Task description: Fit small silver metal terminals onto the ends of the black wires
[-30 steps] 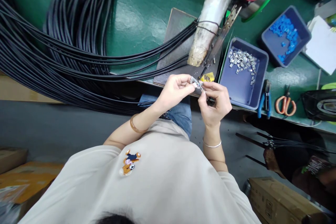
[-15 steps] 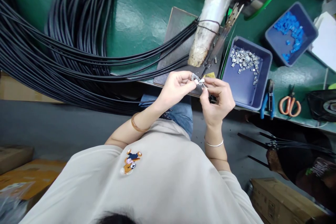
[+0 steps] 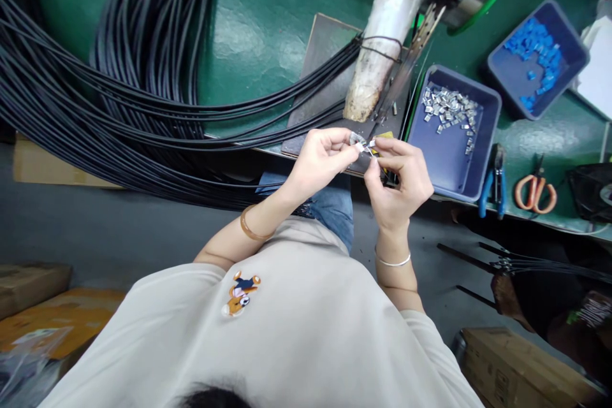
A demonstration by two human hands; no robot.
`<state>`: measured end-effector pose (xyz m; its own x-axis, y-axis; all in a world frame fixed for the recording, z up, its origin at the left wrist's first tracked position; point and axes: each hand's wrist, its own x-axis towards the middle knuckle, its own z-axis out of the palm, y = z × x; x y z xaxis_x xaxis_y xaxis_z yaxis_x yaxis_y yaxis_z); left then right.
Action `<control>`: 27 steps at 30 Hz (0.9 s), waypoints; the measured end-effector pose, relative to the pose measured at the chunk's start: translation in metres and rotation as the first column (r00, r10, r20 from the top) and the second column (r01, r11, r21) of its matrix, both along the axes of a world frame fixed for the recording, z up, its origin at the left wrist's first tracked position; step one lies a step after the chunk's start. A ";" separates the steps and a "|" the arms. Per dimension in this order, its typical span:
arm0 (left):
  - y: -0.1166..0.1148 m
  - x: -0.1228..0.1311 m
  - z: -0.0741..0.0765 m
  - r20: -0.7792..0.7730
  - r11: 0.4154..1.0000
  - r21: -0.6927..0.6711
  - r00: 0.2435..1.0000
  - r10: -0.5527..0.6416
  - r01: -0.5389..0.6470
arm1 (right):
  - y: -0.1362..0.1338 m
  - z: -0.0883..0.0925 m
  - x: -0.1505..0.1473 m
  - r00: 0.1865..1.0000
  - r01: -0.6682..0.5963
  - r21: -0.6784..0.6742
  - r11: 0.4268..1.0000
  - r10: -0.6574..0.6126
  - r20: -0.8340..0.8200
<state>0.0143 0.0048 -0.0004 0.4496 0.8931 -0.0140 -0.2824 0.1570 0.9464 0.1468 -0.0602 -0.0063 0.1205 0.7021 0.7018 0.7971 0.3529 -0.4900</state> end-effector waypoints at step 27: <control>-0.002 -0.001 -0.004 -0.045 1.000 0.030 0.999 0.007 -0.006 | 0.000 -0.005 0.002 0.992 0.005 0.031 0.999 -0.009 0.123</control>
